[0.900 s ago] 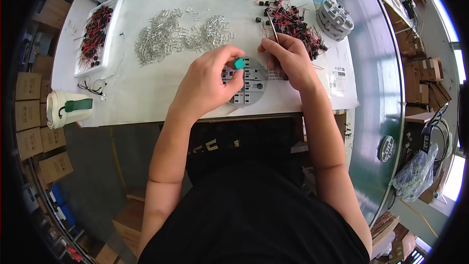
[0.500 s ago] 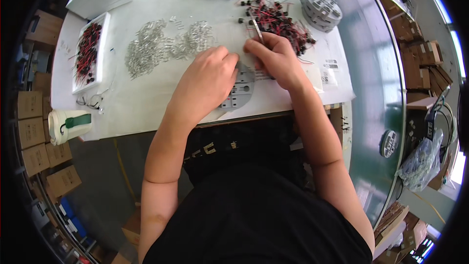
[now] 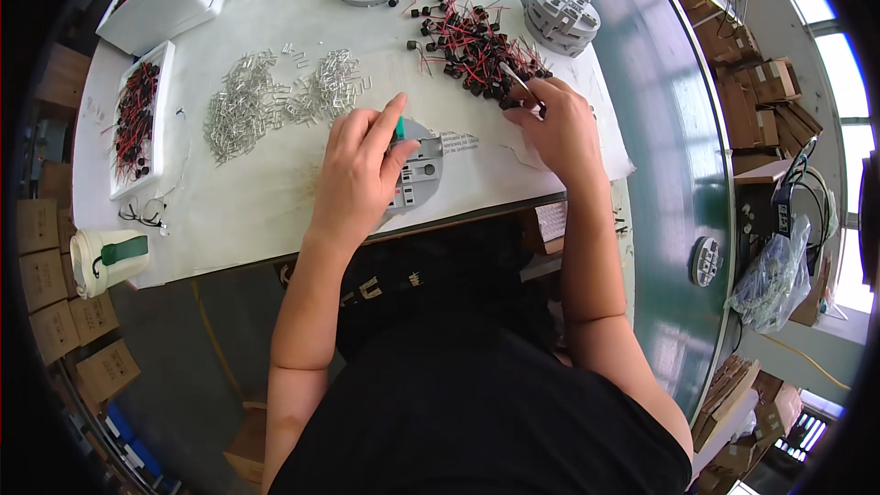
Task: Assembling small components into a circular grey housing using tweezers.
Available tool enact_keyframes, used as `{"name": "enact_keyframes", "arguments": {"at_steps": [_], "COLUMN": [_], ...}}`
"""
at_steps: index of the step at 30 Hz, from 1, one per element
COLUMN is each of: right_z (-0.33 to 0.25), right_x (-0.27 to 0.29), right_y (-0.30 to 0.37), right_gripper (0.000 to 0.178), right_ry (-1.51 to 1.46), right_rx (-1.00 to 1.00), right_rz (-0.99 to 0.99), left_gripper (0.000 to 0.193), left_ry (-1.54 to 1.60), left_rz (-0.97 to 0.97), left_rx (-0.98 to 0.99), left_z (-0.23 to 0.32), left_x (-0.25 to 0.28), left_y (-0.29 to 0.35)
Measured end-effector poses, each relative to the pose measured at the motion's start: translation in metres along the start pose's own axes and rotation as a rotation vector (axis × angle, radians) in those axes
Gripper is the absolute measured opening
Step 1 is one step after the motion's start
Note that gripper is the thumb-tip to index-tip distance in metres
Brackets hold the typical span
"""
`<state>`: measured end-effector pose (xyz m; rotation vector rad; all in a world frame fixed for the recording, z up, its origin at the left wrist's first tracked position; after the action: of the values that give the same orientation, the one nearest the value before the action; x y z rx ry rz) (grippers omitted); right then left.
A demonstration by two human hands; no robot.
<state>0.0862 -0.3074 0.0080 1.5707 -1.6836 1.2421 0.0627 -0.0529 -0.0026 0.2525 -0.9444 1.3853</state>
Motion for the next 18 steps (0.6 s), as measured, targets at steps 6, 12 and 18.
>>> {"name": "enact_keyframes", "arguments": {"at_steps": [6,12,18], "right_z": [0.004,-0.059,-0.102], "right_x": [0.018,0.016,-0.011], "right_y": [0.006,0.027,0.026], "right_gripper": [0.018,0.014,0.021], "right_ry": [-0.208,-1.181,-1.25], "right_rx": [-0.056,-0.165,0.115], "right_rz": [0.1,0.033,-0.029], "left_gripper": [0.051,0.04,0.035], "left_ry": [0.072,0.433,0.788], "left_rz": [0.14,0.115,-0.215], "left_rx": [0.004,-0.04,0.164], "left_z": [0.002,0.025,0.031], "left_x": [0.017,0.067,0.057], "left_y": [0.002,-0.006,0.0]}}
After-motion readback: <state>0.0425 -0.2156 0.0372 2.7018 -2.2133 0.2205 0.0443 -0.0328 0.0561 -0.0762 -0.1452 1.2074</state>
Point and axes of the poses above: each hand's wrist, its own y-axis away from the middle knuckle, its own x-axis out of the back of the hand, z = x × y, the point moved 8 cm from there along -y, towards the middle knuckle, and after that the axes turned 8 degrees about x, right-handed, at the moved point
